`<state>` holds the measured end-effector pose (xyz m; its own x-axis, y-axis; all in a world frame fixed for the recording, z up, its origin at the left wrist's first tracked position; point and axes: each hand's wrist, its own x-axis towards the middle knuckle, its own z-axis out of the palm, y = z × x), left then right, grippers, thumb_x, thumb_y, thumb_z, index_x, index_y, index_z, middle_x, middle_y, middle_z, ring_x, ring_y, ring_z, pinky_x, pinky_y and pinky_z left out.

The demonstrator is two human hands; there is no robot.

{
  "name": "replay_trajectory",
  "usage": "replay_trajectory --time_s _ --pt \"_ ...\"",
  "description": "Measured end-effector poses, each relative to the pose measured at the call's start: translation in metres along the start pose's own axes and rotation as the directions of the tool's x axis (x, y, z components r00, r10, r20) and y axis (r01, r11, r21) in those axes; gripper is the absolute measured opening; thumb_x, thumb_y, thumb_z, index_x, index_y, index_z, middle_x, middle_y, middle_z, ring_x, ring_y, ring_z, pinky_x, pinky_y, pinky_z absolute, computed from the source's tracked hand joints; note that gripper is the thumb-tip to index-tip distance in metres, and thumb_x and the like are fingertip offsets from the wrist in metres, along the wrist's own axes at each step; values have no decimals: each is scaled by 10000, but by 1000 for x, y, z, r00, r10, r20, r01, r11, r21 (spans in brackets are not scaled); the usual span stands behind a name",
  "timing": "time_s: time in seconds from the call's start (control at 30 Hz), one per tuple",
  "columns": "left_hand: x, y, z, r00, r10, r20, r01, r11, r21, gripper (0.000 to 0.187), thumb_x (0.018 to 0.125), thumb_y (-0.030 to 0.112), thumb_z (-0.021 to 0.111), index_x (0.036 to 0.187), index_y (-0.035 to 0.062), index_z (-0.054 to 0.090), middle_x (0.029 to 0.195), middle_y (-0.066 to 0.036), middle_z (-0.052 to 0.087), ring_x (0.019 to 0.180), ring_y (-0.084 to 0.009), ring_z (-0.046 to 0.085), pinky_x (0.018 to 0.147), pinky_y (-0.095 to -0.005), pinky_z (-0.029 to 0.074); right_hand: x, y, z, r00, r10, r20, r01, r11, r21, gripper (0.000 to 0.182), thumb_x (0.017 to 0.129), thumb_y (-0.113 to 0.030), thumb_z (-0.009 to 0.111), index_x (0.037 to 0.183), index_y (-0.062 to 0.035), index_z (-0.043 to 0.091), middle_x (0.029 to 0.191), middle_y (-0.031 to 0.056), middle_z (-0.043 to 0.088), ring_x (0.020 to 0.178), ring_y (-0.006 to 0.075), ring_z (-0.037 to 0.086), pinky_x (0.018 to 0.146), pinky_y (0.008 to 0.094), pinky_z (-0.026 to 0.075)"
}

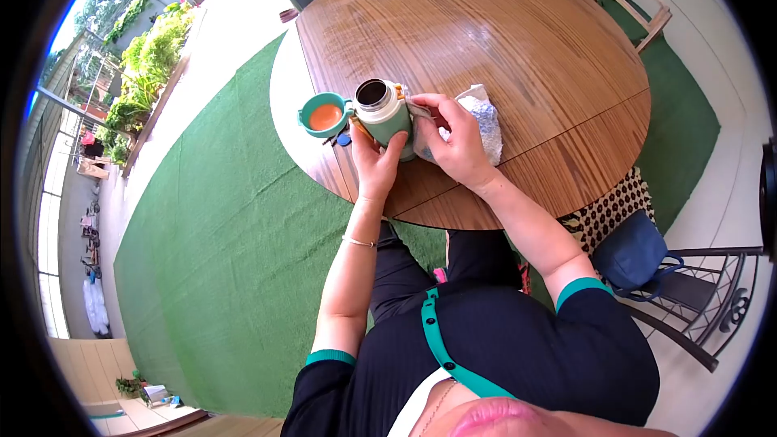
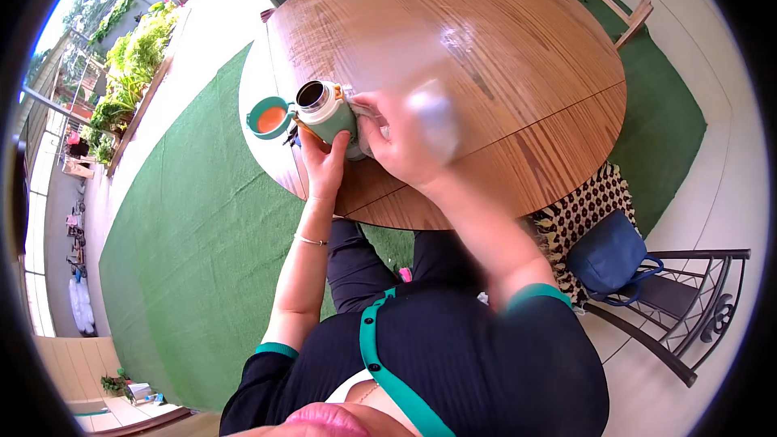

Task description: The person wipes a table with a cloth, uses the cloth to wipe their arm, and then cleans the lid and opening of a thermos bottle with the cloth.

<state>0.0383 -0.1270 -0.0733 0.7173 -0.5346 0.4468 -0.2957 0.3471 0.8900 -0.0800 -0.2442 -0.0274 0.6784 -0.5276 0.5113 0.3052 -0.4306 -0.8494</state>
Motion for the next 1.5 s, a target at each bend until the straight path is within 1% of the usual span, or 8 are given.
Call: replay_trajectory --time_s 0.1,0.4,0.6,0.87,1.07,1.17,1.3,1.5 --pt "0 -3 -1 1000 18 2 -18 1000 4 677 857 19 748 1414 20 363 1334 -87 534 1215 -202 551 1009 -343 481 -4 -10 9 974 -184 -131 194 979 68 269 896 49 636 1162 5 642 1071 107 679 926 187 676 830 293 546" --pt "-3 -4 -5 999 -14 30 13 999 37 657 896 34 714 1436 21 341 1360 -91 510 1220 -192 529 1016 -333 456 -8 19 3 998 -46 47 58 955 -291 177 904 0 634 1080 6 655 961 153 681 849 268 679 747 336 538" --pt "-3 -7 -9 999 18 50 -22 996 90 652 933 15 652 1471 21 285 1371 -104 491 1259 -199 491 1066 -340 409 -9 -3 5 906 -416 -75 404 905 -130 244 862 28 670 1098 -24 639 1025 134 652 929 251 664 780 335 541" --pt "0 -11 -11 998 13 56 -19 993 119 790 919 15 666 1544 26 184 1433 -115 457 1311 -217 455 1101 -352 373 -7 -16 1 993 -118 -29 118 993 -7 193 803 45 668 979 -31 645 847 87 615 674 186 593 596 278 485" --pt "-1 -10 -10 999 8 48 -12 996 89 802 917 35 677 1548 27 181 1457 -117 433 1333 -224 440 1100 -350 374 20 -21 4 861 -496 -114 467 859 -208 166 830 11 716 970 -44 644 855 101 626 683 237 622 606 328 510" --pt "-6 -11 -12 999 2 44 -5 997 76 783 915 43 684 1534 29 204 1446 -110 438 1317 -220 452 1096 -357 384 6 1 -7 967 -232 106 253 927 -276 115 833 -20 702 918 -13 625 818 133 632 701 256 641 613 337 510" --pt "-2 -6 -5 998 21 66 -25 998 61 735 914 42 687 1505 36 250 1422 -102 452 1297 -215 470 1087 -365 400 8 -15 -16 999 -20 -50 14 993 -117 118 825 19 705 928 -22 664 828 102 635 700 221 646 649 319 522" --pt "-4 -2 -5 998 1 65 -3 1000 26 694 900 -4 672 1478 31 290 1411 -103 453 1275 -207 486 1075 -357 412 31 -35 -6 882 -468 52 469 862 -191 159 870 9 696 1017 -36 656 1014 112 625 897 259 647 757 332 536"
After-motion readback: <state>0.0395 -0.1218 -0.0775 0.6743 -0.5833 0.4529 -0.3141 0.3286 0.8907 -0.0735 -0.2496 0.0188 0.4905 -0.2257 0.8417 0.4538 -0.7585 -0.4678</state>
